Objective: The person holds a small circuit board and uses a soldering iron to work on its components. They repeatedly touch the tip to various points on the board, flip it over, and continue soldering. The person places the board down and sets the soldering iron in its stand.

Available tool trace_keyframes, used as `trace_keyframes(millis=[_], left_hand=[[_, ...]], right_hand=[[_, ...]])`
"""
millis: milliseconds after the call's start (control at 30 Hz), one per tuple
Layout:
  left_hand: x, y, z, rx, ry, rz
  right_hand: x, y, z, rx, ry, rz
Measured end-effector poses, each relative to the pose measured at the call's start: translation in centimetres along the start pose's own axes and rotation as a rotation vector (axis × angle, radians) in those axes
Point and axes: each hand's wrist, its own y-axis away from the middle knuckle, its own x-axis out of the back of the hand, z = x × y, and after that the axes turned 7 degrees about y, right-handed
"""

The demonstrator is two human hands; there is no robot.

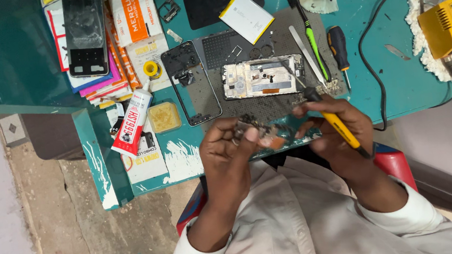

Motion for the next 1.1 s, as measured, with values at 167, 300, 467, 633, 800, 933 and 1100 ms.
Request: trace_keyframes(millis=[167,300,467,633,800,933,1100], left_hand=[[-0.4,-0.7,0.7,-0.033,-0.037,0.079],[-0.9,-0.7,1.3,-0.047,-0.087,0.035],[-1.2,-0.7,1.4,-0.048,-0.069,0.033],[-1.3,-0.5,1.6,-0.053,-0.075,0.037],[-1.2,-0.3,1.6,-0.069,-0.090,0.010],[-1.2,-0.4,1.4,-0.065,-0.096,0.017],[-1.1,-0.5,1.2,-0.074,-0.119,0.041]], right_hand=[[-0.3,0.7,0.6,0.352,0.265,0.092],[0.2,1.5,1.1,0.477,0.570,0.017],[1.0,1.8,1.4,0.521,0.747,-0.111],[0.9,1.6,1.2,0.527,0.809,-0.145],[0.6,1.2,0.9,0.524,0.828,-0.148],[0.5,1.1,0.7,0.554,0.845,-0.134],[0.6,1.2,0.6,0.550,0.786,-0.096]])
